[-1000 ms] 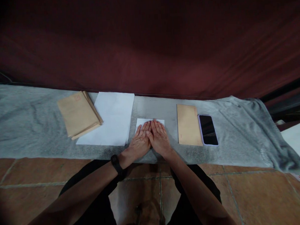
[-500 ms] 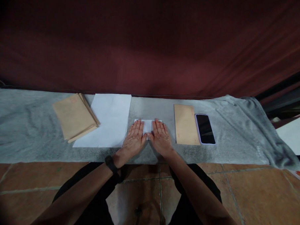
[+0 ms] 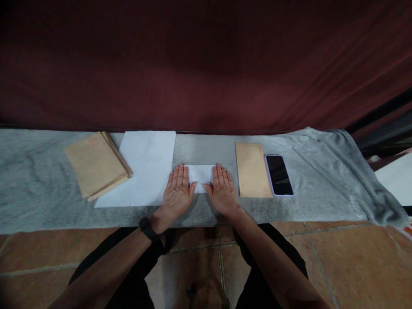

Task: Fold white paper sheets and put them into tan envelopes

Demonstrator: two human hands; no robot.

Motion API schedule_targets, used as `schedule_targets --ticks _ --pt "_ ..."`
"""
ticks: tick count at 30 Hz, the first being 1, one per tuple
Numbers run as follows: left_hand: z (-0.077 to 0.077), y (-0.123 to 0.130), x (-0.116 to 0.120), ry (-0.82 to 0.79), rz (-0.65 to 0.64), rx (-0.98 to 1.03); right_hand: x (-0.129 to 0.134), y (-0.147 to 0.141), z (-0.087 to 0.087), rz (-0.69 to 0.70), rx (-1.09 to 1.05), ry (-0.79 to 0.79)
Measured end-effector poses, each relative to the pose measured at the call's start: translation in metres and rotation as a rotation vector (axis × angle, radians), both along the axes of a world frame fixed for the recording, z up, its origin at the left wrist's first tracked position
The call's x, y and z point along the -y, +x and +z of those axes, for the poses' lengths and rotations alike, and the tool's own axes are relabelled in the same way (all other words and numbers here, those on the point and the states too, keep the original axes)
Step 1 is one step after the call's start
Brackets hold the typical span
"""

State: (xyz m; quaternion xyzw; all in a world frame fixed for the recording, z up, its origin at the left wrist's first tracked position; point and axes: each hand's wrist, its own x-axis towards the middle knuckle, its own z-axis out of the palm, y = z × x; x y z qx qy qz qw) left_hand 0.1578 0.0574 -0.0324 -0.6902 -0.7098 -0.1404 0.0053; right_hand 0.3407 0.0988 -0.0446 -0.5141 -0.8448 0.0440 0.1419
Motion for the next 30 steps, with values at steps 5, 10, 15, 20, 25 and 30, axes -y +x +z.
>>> schedule_targets --ticks 5,10,15,20,25,30 --pt "0.004 0.009 -0.004 0.004 -0.117 0.009 0.002 -0.002 0.001 -0.012 -0.007 -0.010" --pt "0.001 0.017 -0.006 -0.030 -0.175 0.018 0.002 -0.002 0.005 -0.023 -0.014 -0.048" --pt "0.001 0.018 -0.008 -0.016 -0.183 0.012 0.000 -0.009 0.016 0.001 -0.041 -0.112" --pt "0.000 0.019 -0.010 -0.072 -0.261 -0.004 0.003 -0.023 0.017 0.122 -0.087 -0.175" --pt "-0.005 0.018 -0.011 -0.071 -0.255 0.012 0.004 -0.023 0.009 0.102 -0.069 -0.139" --pt "-0.004 0.013 -0.011 -0.063 -0.210 0.035 0.003 -0.017 0.003 0.077 -0.041 -0.066"
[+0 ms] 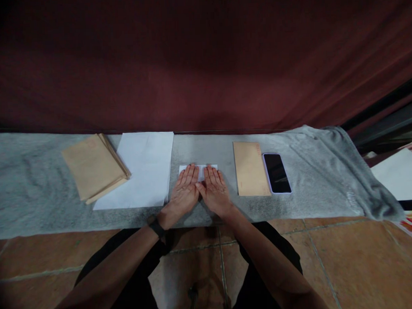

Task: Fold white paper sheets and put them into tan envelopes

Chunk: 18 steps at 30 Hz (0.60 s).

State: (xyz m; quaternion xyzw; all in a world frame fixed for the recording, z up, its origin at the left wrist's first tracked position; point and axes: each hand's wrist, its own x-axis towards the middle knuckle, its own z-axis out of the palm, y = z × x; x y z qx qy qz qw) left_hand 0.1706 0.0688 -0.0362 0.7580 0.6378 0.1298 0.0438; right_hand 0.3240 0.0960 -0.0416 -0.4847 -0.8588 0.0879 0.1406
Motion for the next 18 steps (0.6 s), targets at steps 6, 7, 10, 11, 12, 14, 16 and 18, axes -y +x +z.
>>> schedule_targets --ticks 6,7,10,11,12,14,16,18 --pt "0.001 -0.005 -0.001 0.016 0.046 0.001 -0.001 0.006 -0.002 -0.047 -0.005 0.070" --pt "0.001 -0.006 -0.001 0.021 0.057 0.000 -0.001 0.008 -0.002 -0.052 0.001 0.073" --pt "-0.001 -0.009 -0.001 0.027 0.095 -0.003 -0.002 0.011 -0.002 -0.059 0.024 0.062" --pt "-0.002 -0.009 -0.001 0.029 0.104 -0.004 -0.003 0.012 -0.001 -0.060 0.027 0.057" --pt "-0.002 -0.010 0.000 0.034 0.112 -0.005 -0.003 0.013 -0.001 -0.063 0.029 0.054" --pt "-0.003 -0.012 0.000 0.043 0.119 -0.005 -0.004 0.015 -0.001 -0.069 0.031 0.055" --pt "-0.003 -0.013 0.001 0.049 0.129 0.000 -0.004 0.016 -0.002 -0.075 0.033 0.060" --pt "-0.003 -0.014 0.002 0.054 0.138 0.015 -0.004 0.018 -0.003 -0.079 0.029 0.063"
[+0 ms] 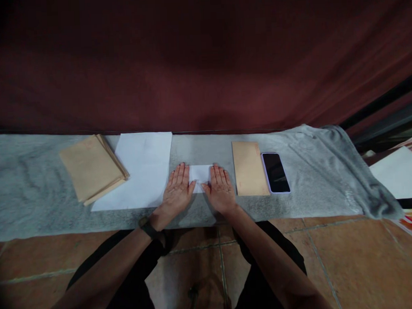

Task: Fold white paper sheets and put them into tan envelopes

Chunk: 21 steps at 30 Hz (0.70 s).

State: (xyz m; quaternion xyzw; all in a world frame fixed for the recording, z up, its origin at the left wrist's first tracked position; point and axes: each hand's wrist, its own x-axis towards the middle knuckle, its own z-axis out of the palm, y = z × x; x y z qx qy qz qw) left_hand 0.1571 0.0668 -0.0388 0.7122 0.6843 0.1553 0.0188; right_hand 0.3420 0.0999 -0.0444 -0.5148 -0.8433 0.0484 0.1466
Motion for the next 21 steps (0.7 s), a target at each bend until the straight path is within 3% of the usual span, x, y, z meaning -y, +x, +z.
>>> schedule_targets --ticks 21 --pt "0.0016 -0.0049 0.0086 0.022 0.051 0.017 0.0095 0.0104 -0.0034 -0.014 -0.042 0.016"
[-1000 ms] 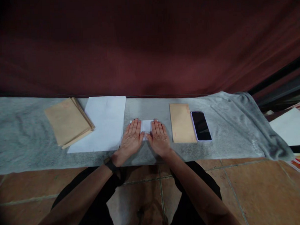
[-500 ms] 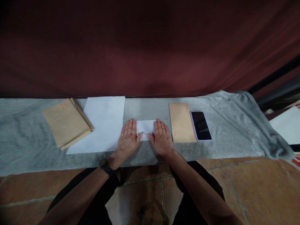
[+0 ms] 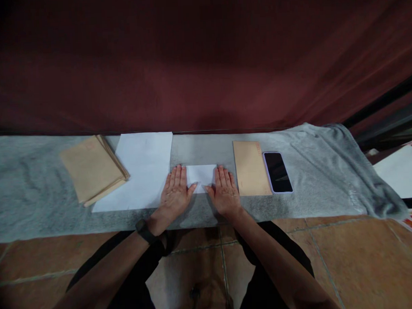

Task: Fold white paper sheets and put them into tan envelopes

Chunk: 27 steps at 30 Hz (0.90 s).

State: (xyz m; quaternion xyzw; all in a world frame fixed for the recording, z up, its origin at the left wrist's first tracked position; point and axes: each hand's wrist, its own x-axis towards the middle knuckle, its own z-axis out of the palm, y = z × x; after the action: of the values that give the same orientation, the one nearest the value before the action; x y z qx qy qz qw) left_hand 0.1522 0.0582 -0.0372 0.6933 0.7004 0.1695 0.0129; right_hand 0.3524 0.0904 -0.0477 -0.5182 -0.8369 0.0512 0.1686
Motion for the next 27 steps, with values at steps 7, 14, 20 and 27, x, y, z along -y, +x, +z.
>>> schedule_targets --ticks 7,14,20,27 --pt "0.016 0.006 -0.005 -0.073 -0.180 -0.001 0.024 -0.002 0.005 0.167 0.005 0.019" --pt "0.026 0.019 -0.012 -0.193 -0.494 0.019 0.046 -0.005 0.001 0.211 -0.006 0.034" --pt "0.022 0.020 -0.026 -0.226 -0.512 0.025 0.063 -0.008 0.006 0.226 0.058 0.037" --pt "0.016 0.030 -0.045 -0.216 -0.524 0.023 0.068 -0.006 0.010 0.268 0.055 0.046"
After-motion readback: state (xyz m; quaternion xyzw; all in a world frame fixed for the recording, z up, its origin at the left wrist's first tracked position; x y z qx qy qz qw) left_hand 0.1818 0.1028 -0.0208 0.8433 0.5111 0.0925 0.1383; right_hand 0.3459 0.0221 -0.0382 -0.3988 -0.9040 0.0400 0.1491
